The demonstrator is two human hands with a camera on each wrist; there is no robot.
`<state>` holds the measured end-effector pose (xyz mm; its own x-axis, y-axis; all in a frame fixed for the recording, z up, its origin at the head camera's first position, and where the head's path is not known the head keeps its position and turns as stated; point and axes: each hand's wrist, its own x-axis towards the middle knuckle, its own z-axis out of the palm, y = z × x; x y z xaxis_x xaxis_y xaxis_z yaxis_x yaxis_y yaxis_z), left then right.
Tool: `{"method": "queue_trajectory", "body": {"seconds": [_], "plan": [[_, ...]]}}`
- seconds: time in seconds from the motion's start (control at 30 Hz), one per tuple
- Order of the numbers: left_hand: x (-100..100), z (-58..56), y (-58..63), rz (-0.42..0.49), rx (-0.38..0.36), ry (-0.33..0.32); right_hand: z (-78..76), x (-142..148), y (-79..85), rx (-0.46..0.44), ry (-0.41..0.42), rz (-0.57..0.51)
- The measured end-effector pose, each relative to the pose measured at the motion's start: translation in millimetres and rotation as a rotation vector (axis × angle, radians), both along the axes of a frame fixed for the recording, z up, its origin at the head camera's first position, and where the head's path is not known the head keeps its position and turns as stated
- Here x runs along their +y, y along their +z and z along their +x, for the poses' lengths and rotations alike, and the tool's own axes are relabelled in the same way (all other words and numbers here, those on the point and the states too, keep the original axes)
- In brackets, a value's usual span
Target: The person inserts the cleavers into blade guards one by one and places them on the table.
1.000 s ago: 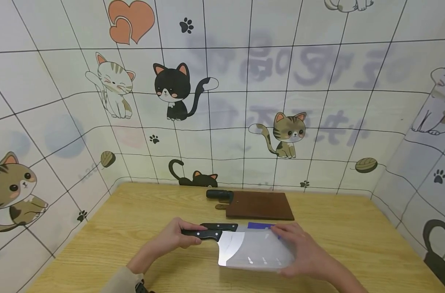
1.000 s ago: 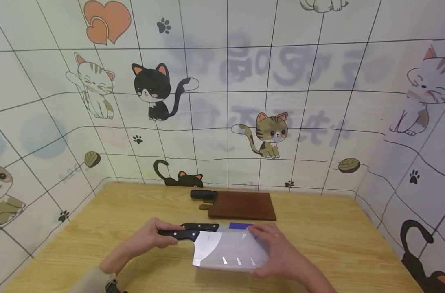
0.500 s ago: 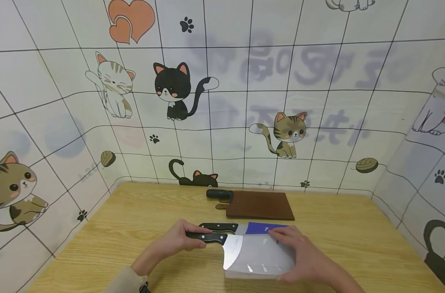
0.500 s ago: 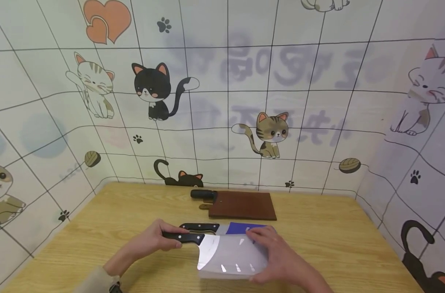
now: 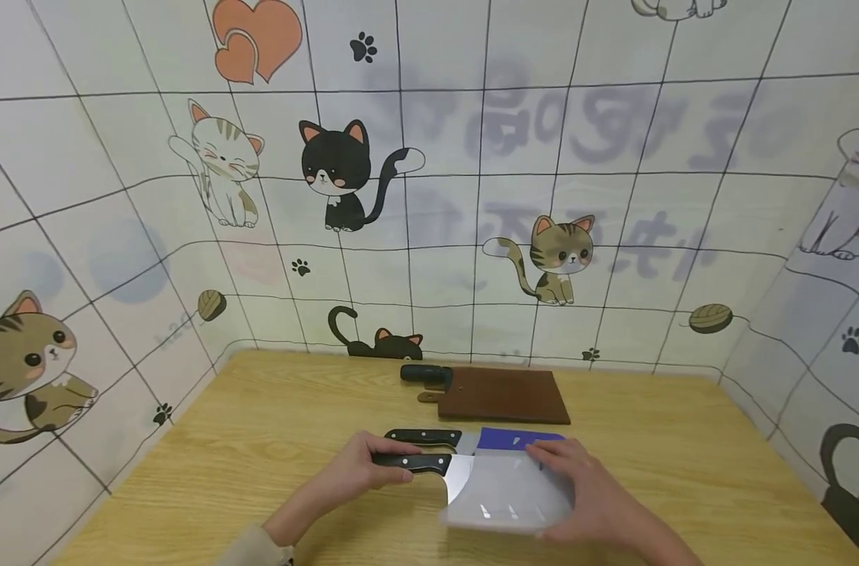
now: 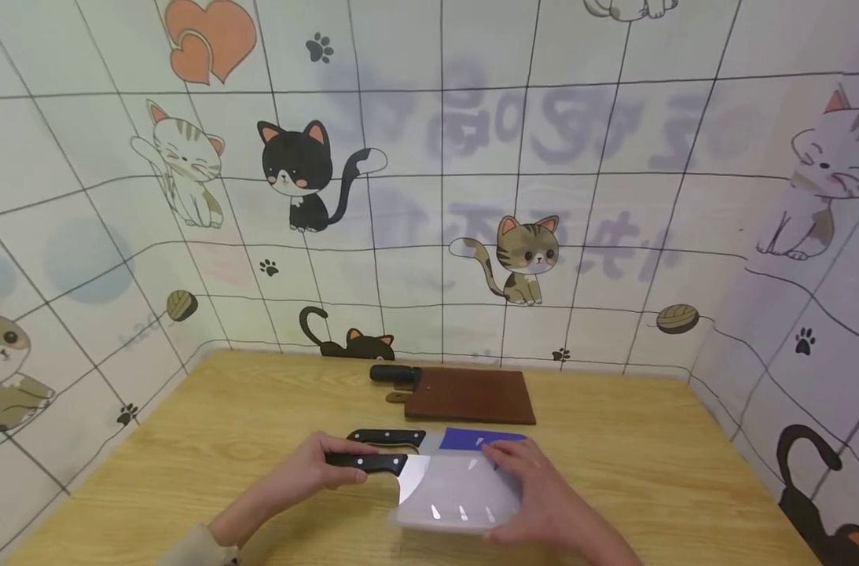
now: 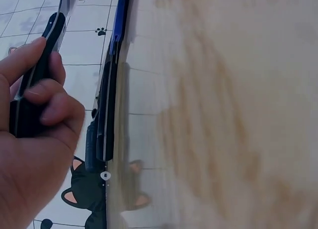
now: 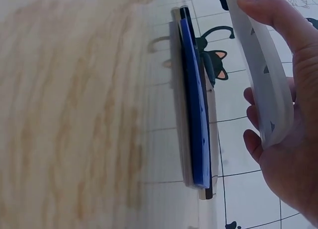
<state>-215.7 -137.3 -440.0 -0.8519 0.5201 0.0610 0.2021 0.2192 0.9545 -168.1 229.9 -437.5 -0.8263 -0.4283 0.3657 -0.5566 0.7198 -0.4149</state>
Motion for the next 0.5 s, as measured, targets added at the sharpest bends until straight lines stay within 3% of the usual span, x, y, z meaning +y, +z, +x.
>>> {"method": "queue_trajectory", "body": {"seconds": [0.17,0.33,0.5], "plan": [[1.5,0.6,-1.7,-0.023,0.02,0.0,1.7,1.9,-0.3,-0.071,0.013,0.003],[1.2,-0.6,-4.8,-0.049,0.009,-0.022,3.6,3.7,-5.6,-0.052,0.036,0.021],[1.7,-2.9,-7.7,-0.084,0.027,-0.036,8.3,0.9,-7.5,-0.279,-0.01,0.019]]}}
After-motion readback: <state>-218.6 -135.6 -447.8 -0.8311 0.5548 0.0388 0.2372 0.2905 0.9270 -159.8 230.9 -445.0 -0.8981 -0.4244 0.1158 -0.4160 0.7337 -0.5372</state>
